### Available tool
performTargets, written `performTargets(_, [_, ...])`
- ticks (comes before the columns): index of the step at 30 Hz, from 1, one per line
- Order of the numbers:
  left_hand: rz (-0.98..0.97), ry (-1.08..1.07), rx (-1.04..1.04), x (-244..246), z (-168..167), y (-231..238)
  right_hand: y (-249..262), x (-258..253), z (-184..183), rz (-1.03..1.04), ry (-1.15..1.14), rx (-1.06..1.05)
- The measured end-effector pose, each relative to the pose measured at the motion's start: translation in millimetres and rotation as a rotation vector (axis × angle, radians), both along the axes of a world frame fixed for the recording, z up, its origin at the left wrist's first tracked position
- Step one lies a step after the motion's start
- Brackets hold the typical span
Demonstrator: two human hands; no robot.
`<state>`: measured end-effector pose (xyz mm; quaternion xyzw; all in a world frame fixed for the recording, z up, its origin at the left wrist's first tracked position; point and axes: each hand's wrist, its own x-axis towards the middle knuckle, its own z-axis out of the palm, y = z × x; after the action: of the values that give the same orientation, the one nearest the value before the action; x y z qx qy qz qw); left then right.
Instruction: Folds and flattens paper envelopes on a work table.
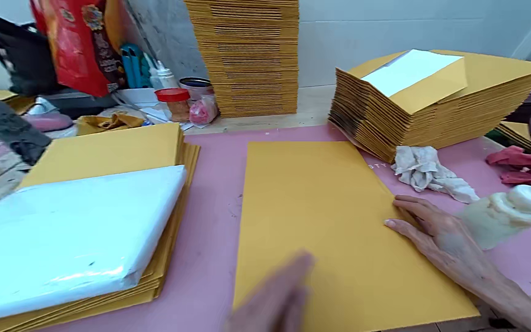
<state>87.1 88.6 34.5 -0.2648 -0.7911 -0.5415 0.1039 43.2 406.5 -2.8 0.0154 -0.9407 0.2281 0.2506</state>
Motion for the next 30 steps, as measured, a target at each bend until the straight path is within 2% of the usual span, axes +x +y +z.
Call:
performTargets(1, [0.148,0.099,-0.196,-17,-8,-16,1,-1,0,-0.004,-0.008,-0.003])
performTargets(2, [0.195,0.112,-0.314,-28,-15,-31,1,-3,0,-0.008,-0.013,-0.004])
performTargets(6, [0.123,0.009,-0.400,-32,-26,-56,-21,-16,4,0.028,-0.017,-0.009])
performTargets(10, [0.255,0.069,-0.596,-19,-35,-52,-50,-41,12,0.095,-0.044,-0.037])
performTargets(13, [0.323,0.111,-0.732,-17,-39,-50,-68,-51,21,0.132,-0.167,0.193])
performTargets(15, [0.353,0.150,-0.787,-17,-42,-48,-88,-53,19,0.155,-0.202,0.357])
performTargets(17, [0.369,0.162,-0.800,-16,-47,-46,-121,-53,18,0.195,-0.289,0.400])
performTargets(19, [0.365,0.151,-0.797,-17,-48,-47,-169,-55,20,0.275,-0.358,0.348])
performTargets(22, [0.357,0.144,-0.790,-17,-49,-49,-222,-55,13,0.511,-0.292,0.225])
performTargets(24, [0.334,0.133,-0.807,-16,-46,-51,-211,-61,5,0.620,-0.189,0.170])
performTargets(25, [0.323,0.125,-0.818,-16,-45,-53,-191,-66,2,0.611,-0.148,0.173])
performTargets(28, [0.337,0.132,-0.819,-15,-46,-52,-120,-80,11,0.401,-0.220,0.229])
performTargets(30, [0.349,0.136,-0.806,-15,-48,-50,-113,-83,19,0.260,-0.277,0.229])
